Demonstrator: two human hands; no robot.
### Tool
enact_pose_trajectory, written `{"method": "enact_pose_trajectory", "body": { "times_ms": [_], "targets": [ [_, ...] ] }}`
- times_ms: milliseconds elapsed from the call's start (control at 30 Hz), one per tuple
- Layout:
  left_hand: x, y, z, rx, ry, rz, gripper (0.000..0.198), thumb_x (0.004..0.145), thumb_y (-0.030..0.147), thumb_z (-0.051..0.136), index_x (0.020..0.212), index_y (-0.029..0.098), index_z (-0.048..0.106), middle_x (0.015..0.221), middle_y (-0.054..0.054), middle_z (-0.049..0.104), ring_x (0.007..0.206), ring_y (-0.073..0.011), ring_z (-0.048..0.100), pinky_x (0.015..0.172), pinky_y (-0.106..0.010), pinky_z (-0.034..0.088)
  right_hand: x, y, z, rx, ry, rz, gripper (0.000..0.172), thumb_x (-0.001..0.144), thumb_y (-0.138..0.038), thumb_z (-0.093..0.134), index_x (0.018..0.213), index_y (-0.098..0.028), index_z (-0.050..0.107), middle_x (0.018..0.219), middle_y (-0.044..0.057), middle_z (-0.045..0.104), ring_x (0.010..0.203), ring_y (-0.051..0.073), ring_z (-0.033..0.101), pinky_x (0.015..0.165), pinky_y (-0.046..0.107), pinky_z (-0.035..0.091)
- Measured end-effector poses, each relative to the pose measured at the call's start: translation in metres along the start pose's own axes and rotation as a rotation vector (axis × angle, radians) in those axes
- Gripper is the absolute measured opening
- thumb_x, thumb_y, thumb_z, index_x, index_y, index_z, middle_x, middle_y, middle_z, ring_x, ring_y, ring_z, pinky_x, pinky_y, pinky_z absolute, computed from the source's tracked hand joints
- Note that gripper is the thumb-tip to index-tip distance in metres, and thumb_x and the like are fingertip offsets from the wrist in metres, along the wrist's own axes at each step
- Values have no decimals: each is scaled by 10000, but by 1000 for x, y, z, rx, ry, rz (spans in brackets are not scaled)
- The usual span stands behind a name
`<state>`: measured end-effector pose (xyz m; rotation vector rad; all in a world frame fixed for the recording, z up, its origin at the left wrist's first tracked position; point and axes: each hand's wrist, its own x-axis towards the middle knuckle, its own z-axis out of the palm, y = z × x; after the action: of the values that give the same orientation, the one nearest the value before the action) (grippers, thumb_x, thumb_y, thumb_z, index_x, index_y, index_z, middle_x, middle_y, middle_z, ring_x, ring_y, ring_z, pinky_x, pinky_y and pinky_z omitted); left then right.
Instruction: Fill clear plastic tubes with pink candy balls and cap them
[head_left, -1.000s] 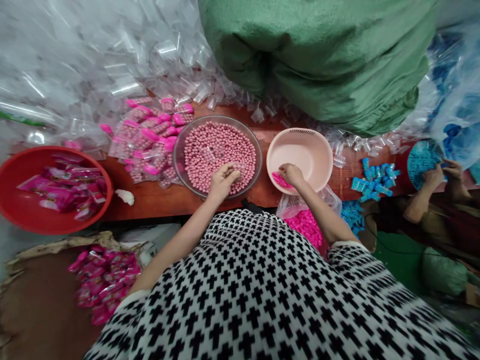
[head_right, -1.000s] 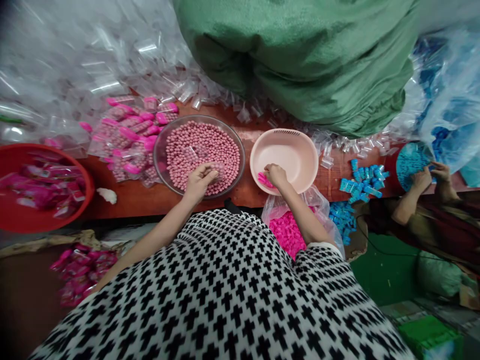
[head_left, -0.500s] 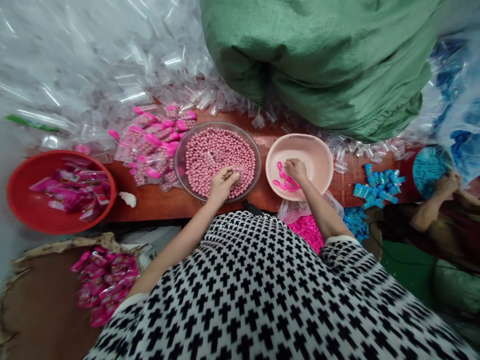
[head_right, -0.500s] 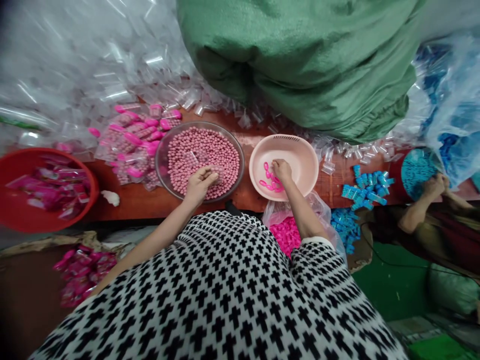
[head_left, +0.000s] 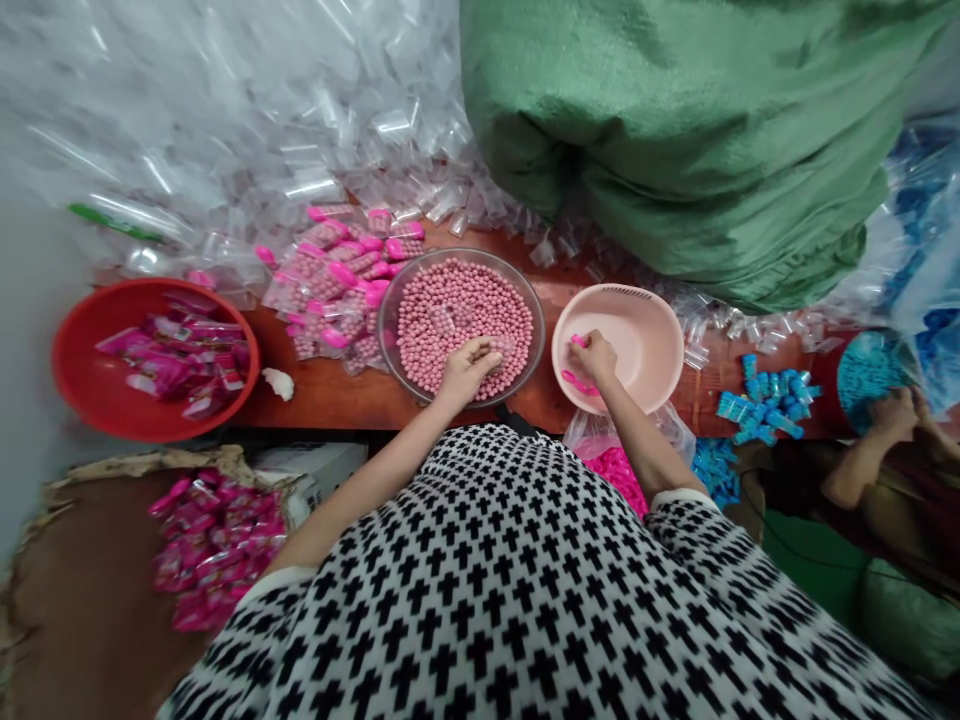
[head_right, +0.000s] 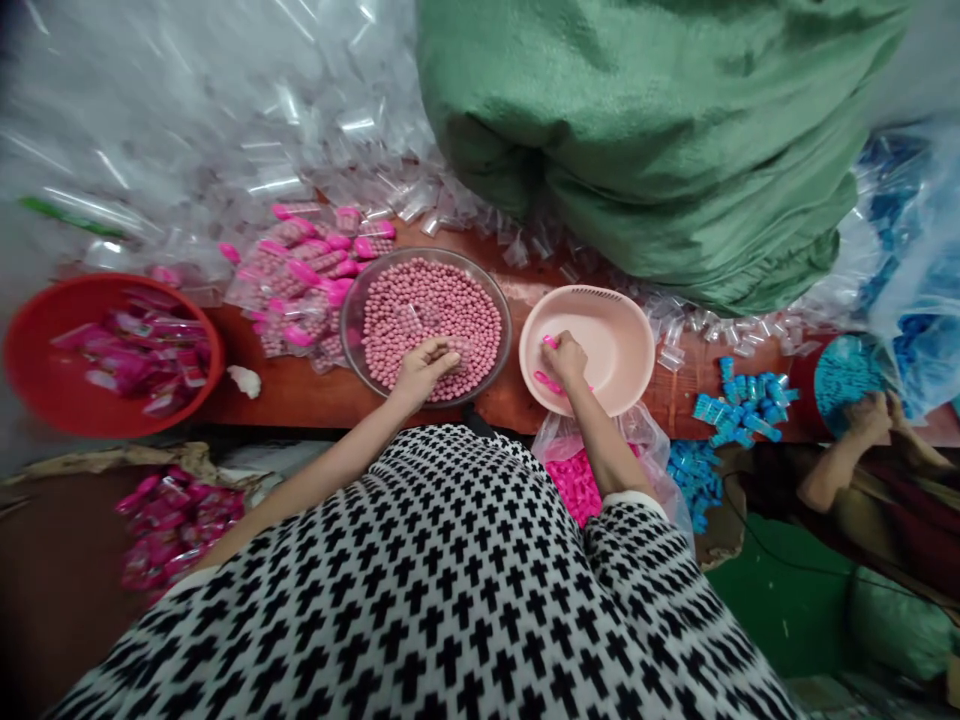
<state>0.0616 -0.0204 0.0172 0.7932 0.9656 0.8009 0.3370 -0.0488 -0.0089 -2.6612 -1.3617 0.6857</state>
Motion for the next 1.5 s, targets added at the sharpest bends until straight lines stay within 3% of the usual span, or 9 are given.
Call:
{"method": "enact_pose_trajectory", "body": {
  "times_ms": [167,333,533,700,867,1000,1100,1233,1500],
  "targets": [
    [-1,7,15,-45,-130,-27,484,645,482,792,988,156,691,1017,-86,725,847,-188,684,740,-321,594,-22,-29,-33,385,116,-245,305,786,-478,606,838,-193,513,796,29,630,712,165,573,696,280,441],
    [1,8,23,-49,-110,4,522,666,502,779,1038,152,675,1029,-80,713,886,-202,672,796,-360,581,-59,-79,-39,705,-162,-548,347,781,-517,660,866,-194,564,788,-7,611,684,127,559,677,260,459],
    [-3,14,16,102,-113,109,509,712,505,740,1064,141,697,1051,-98,722,955,-241,673,883,-405,549,-64,-91,-46,1022,-476,-415,401,739,-531,721,908,-201,570,703,-37,604,534,95,559,526,225,473],
    [-6,15,8,199,-64,181,485,738,495,711,1069,140,712,1083,-109,723,1028,-257,664,990,-433,490,-52,-101,-59,912,-601,-440,442,651,-430,815,971,-182,640,733,-22,660,576,104,598,532,221,500],
    [-8,17,1,187,-48,199,454,765,470,691,1088,150,711,1108,-98,720,1031,-244,661,974,-407,497,-53,-112,-48,916,-551,-486,408,659,-446,801,977,-206,713,846,-3,714,744,147,651,731,308,562],
    [-9,21,-5,242,-1,240,412,776,439,680,1070,154,721,1092,-89,727,1016,-240,666,954,-384,501,-53,-113,-45,936,-375,-486,359,686,-471,780,941,-224,722,835,-2,708,739,158,651,745,322,554],
    [-10,23,-10,340,27,291,363,783,406,677,1047,164,734,1080,-88,731,1006,-240,670,951,-378,493,-56,-117,-51,773,-197,-654,314,793,-471,694,1007,-243,713,927,28,708,824,179,650,799,340,536],
    [-11,27,-15,420,32,344,313,806,399,660,1033,201,744,1063,-69,736,982,-228,673,929,-363,495,-66,-128,-52,419,-134,-917,306,899,-443,573,1090,-233,686,997,71,695,903,193,636,844,334,510],
    [-16,36,-23,460,25,409,298,828,460,639,967,228,764,1007,-58,747,948,-228,682,897,-345,505,-75,-133,-40,220,-60,-1089,268,966,-387,469,1086,-203,622,892,77,646,814,187,602,734,298,493]
  ]
}}
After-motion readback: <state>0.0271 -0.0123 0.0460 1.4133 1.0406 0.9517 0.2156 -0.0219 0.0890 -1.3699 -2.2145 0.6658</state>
